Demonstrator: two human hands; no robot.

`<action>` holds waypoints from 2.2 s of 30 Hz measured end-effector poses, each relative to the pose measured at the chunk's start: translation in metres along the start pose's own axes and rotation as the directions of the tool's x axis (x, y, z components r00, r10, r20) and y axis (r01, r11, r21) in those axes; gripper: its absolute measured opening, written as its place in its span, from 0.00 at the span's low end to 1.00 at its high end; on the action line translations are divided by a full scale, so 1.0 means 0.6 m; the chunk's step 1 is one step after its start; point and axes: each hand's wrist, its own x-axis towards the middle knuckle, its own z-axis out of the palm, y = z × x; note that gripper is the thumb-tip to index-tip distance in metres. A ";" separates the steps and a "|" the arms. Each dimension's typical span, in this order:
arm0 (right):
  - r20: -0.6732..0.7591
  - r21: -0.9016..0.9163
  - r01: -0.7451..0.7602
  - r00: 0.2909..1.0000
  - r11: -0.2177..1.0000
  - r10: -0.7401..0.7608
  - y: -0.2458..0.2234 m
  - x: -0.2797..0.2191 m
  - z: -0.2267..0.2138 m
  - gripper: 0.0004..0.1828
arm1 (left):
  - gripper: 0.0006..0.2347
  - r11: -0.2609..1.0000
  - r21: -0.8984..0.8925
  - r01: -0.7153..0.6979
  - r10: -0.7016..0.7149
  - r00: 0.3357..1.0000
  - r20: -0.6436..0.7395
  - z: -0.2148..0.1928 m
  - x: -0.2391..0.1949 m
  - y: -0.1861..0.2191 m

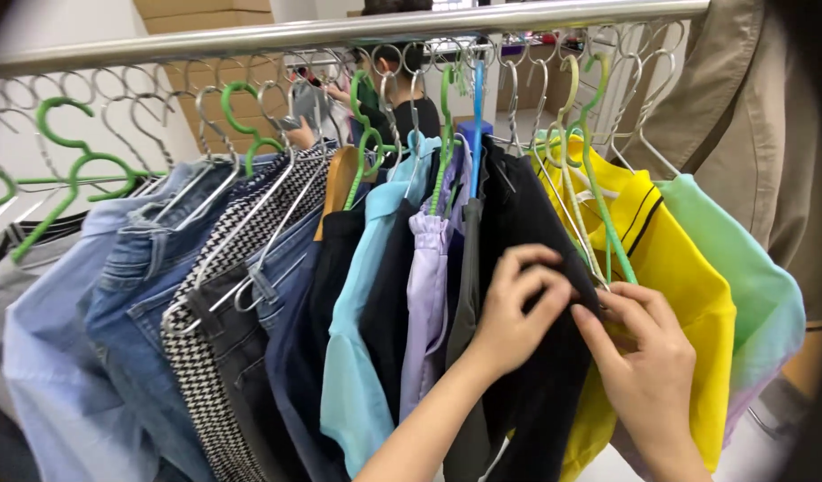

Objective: Selecting shirts from a rack, folding them on a table, and rolling them into cylinders.

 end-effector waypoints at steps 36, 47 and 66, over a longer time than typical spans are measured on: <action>0.092 0.181 0.154 0.981 0.971 -0.173 -0.033 -0.036 0.080 0.03 | 0.23 0.861 0.388 0.330 -0.421 0.890 0.177 -0.118 -0.003 0.116; 0.116 0.378 0.016 0.991 0.926 -0.065 -0.031 -0.037 0.084 0.07 | 0.15 0.852 0.496 0.171 -0.282 0.946 0.159 -0.089 -0.029 0.102; 0.388 0.596 -0.412 0.899 0.689 0.202 0.055 -0.067 0.144 0.08 | 0.04 0.524 0.827 -0.204 0.317 0.948 0.033 -0.044 -0.085 0.044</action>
